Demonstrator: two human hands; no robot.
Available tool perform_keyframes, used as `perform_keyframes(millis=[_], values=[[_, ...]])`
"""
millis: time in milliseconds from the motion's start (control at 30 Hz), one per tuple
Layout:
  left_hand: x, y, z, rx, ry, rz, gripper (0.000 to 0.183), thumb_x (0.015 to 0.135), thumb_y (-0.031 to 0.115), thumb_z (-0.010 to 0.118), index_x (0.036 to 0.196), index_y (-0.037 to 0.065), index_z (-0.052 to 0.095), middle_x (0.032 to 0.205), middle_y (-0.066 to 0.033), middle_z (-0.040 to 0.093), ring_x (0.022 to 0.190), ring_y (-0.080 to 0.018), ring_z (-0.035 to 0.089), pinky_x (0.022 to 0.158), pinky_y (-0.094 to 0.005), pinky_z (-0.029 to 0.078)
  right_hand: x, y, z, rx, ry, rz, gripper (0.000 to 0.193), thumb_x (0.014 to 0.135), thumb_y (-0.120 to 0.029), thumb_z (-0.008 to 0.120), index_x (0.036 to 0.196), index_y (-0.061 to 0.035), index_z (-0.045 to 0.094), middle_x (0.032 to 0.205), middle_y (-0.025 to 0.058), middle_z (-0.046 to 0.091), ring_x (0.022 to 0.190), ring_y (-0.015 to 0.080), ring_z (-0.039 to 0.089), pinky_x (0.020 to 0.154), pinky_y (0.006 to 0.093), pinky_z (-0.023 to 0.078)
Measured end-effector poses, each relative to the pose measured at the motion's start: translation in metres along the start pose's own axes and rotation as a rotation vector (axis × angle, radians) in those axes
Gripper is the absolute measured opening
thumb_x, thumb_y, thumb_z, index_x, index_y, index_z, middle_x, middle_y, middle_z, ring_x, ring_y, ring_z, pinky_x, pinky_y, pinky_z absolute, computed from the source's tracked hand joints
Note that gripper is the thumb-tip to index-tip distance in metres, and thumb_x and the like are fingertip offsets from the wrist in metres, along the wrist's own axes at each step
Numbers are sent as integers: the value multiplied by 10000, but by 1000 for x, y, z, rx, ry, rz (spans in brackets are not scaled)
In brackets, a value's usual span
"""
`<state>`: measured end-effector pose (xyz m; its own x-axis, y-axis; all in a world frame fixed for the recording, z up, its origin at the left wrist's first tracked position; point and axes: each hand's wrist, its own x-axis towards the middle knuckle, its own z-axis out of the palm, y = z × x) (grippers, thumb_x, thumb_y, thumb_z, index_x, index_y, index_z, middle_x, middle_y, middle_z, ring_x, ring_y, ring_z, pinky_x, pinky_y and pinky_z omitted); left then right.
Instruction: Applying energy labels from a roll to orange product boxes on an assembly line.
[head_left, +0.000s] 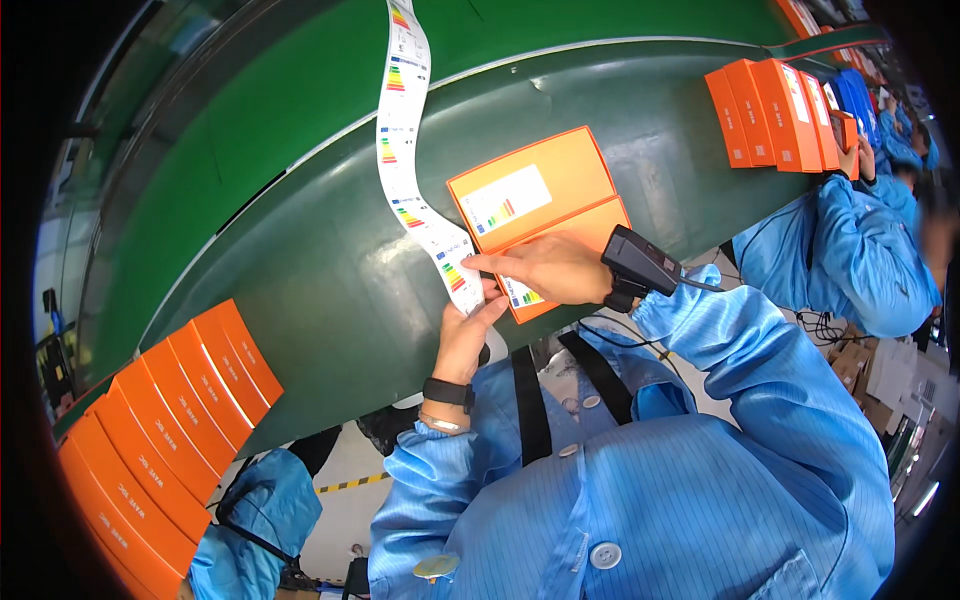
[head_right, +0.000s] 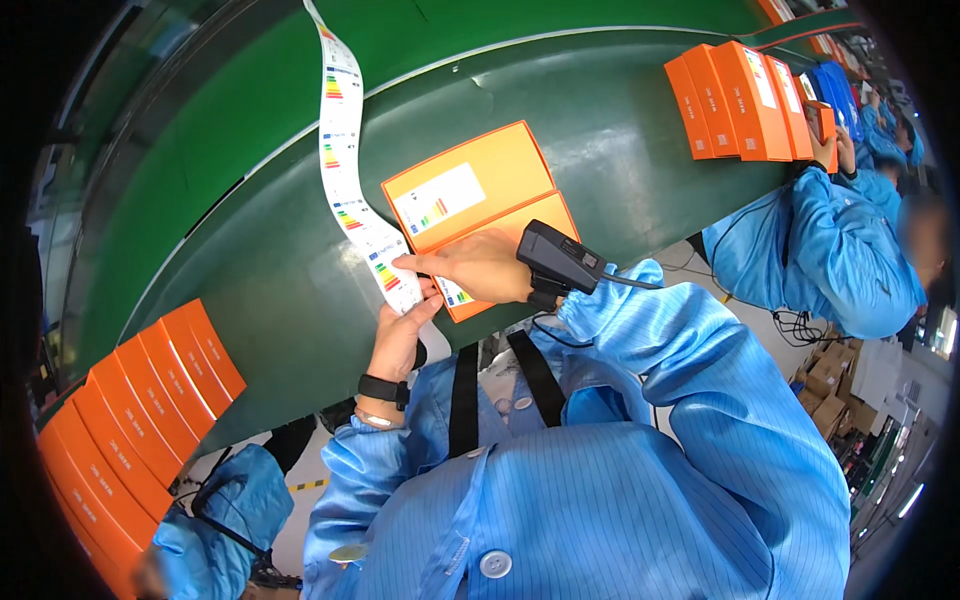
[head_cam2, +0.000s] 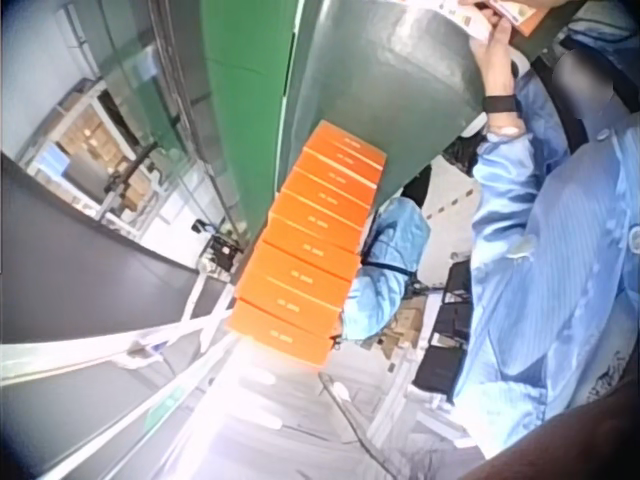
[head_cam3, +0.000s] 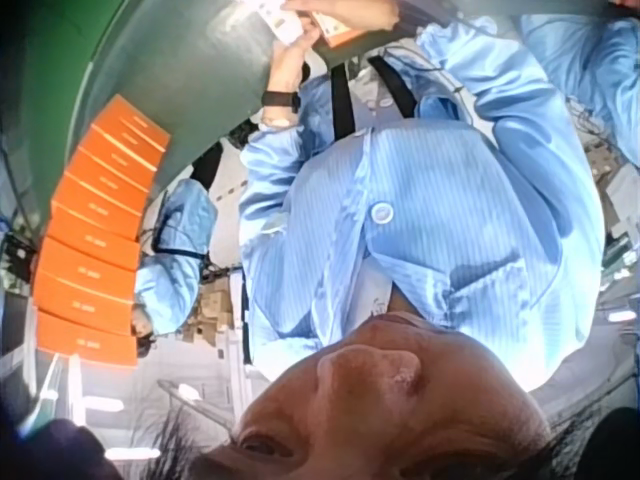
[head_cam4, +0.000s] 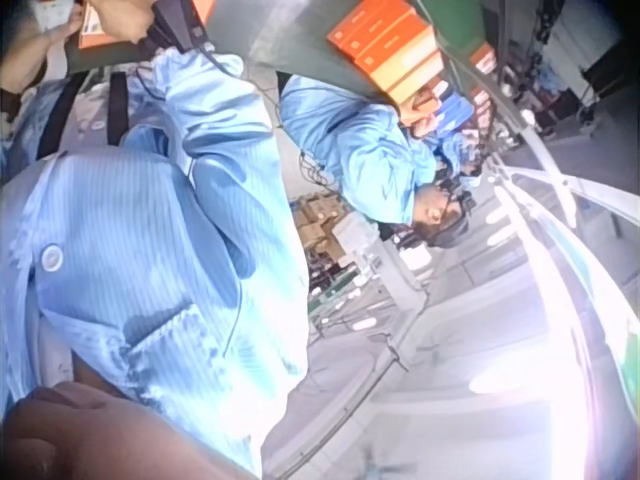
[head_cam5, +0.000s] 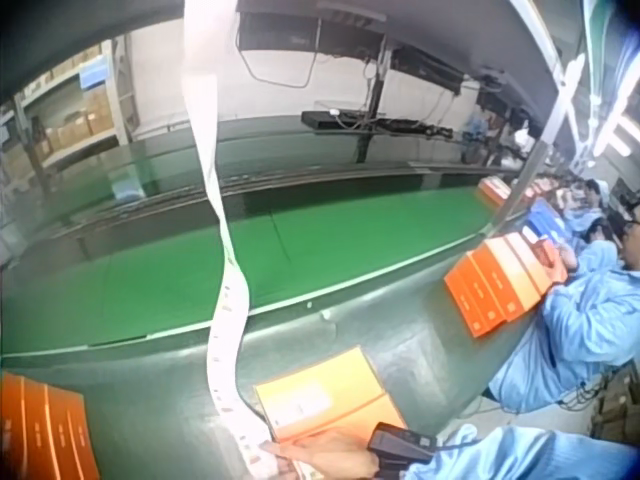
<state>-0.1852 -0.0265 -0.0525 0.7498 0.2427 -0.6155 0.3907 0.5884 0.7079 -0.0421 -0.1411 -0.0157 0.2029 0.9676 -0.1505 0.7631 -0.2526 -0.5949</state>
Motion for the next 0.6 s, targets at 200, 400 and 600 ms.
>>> perform_keyframes(millis=[200,400,600], values=[[-2,-4,3,17,5,21,238,759,-18,614,976,-20,515,903,-57,558,833,-133,544,763,-255,443,-1,3,12,173,-18,64,618,730,-9,524,1293,-225,388,977,54,604,749,222,616,574,302,500],[3,-10,4,92,57,26,231,759,6,636,957,-22,520,844,-40,548,796,-121,541,728,-242,446,0,-5,0,22,-35,39,612,756,-65,549,1305,-264,368,912,21,601,646,181,595,499,274,476],[5,-7,8,137,84,9,208,782,4,619,983,-15,569,951,-39,585,857,-115,543,777,-248,434,-1,-4,3,1,26,34,653,713,-67,580,1299,-272,375,812,8,599,581,168,575,453,282,444]])
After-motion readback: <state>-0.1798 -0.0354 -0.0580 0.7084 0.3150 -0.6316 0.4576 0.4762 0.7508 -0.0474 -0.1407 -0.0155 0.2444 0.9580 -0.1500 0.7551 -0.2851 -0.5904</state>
